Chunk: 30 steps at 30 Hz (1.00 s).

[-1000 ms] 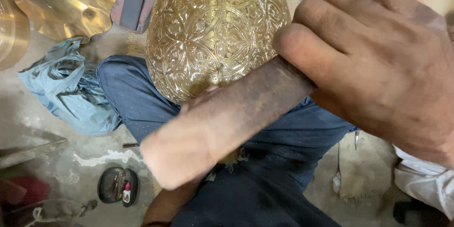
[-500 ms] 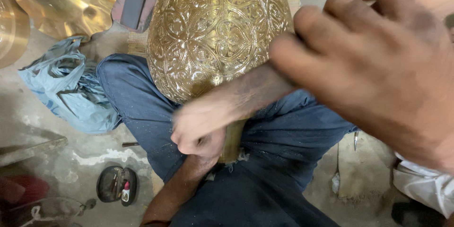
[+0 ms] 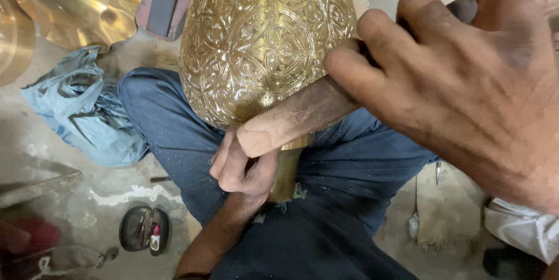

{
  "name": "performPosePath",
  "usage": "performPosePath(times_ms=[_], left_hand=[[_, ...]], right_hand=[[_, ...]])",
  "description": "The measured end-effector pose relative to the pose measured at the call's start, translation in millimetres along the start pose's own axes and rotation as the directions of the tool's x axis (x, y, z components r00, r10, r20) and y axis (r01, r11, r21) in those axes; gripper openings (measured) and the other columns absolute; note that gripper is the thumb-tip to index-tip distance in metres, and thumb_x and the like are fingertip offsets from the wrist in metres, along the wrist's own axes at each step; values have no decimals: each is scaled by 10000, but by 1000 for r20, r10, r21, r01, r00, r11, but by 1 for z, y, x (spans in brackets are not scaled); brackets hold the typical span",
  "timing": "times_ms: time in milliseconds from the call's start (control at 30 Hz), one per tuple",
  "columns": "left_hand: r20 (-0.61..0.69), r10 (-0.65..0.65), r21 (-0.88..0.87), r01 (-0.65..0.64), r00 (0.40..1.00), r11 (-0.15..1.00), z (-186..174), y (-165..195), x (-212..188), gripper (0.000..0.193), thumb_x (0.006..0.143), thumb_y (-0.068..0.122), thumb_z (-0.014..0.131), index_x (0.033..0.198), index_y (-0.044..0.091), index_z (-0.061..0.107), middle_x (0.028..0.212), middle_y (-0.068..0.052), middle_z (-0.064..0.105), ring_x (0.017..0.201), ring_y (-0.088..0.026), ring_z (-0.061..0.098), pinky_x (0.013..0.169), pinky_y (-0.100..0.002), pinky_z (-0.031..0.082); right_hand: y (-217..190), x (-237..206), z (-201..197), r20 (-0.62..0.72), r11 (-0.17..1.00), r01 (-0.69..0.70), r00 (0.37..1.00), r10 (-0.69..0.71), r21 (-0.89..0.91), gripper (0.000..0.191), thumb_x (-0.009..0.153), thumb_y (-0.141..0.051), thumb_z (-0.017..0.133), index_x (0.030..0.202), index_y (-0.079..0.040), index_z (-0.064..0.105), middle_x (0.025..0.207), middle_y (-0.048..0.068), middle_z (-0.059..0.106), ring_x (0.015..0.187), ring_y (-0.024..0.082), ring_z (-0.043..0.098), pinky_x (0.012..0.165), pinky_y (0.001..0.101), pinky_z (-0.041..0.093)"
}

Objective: The person sits cross-legged on the floor with an engraved brass vessel on their lap and hammers a small chisel against its surface with a wooden mallet, repositioning the chisel to work different areas of the decorative pattern.

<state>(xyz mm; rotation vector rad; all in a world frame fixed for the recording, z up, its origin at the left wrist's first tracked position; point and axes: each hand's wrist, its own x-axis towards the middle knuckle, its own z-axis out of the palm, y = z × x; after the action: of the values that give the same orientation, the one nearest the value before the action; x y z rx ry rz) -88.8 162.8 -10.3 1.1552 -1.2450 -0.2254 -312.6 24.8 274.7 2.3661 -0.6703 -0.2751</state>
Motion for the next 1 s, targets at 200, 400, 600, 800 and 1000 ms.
performPosePath(times_ms=[200,400,600,800,1000], left_hand=[[91,-13,115,2,996,993,-5,29,22,226,829,-23,712,1054,-43,696,1030,-139,729,948,-237,754,863,-366,603],[113,11,166,-30,994,986,3,44,51,216,810,-75,742,1021,-31,724,940,-97,731,807,-187,739,704,-287,586],[54,-21,-202,31,998,979,6,67,110,254,941,-37,753,1177,28,688,1079,-109,735,916,-220,775,843,-328,697],[587,36,-165,75,809,983,-5,70,181,254,1028,73,782,1255,42,672,1152,-131,769,986,-187,804,830,-283,675],[877,253,-224,-118,409,967,20,49,188,269,1012,185,749,1244,58,701,1132,-114,774,988,-210,790,790,-291,661]], right_hand=[[0,7,0,-71,917,-60,993,96,394,214,938,-307,728,1068,-146,671,1009,39,648,996,233,662,961,439,455],[-4,1,4,-99,903,-121,979,176,413,162,890,-207,753,1007,-139,664,981,24,664,961,216,664,916,391,491],[-42,-21,41,-32,686,-432,833,552,586,357,779,-57,818,1077,-107,627,955,82,638,945,274,646,834,423,489],[-117,-26,85,174,272,-564,612,772,780,495,772,29,805,1212,-49,593,1065,154,642,998,375,624,867,479,496],[-152,-44,96,321,19,-566,495,807,824,533,788,65,818,1249,-17,564,1098,194,644,1049,422,639,872,486,514]])
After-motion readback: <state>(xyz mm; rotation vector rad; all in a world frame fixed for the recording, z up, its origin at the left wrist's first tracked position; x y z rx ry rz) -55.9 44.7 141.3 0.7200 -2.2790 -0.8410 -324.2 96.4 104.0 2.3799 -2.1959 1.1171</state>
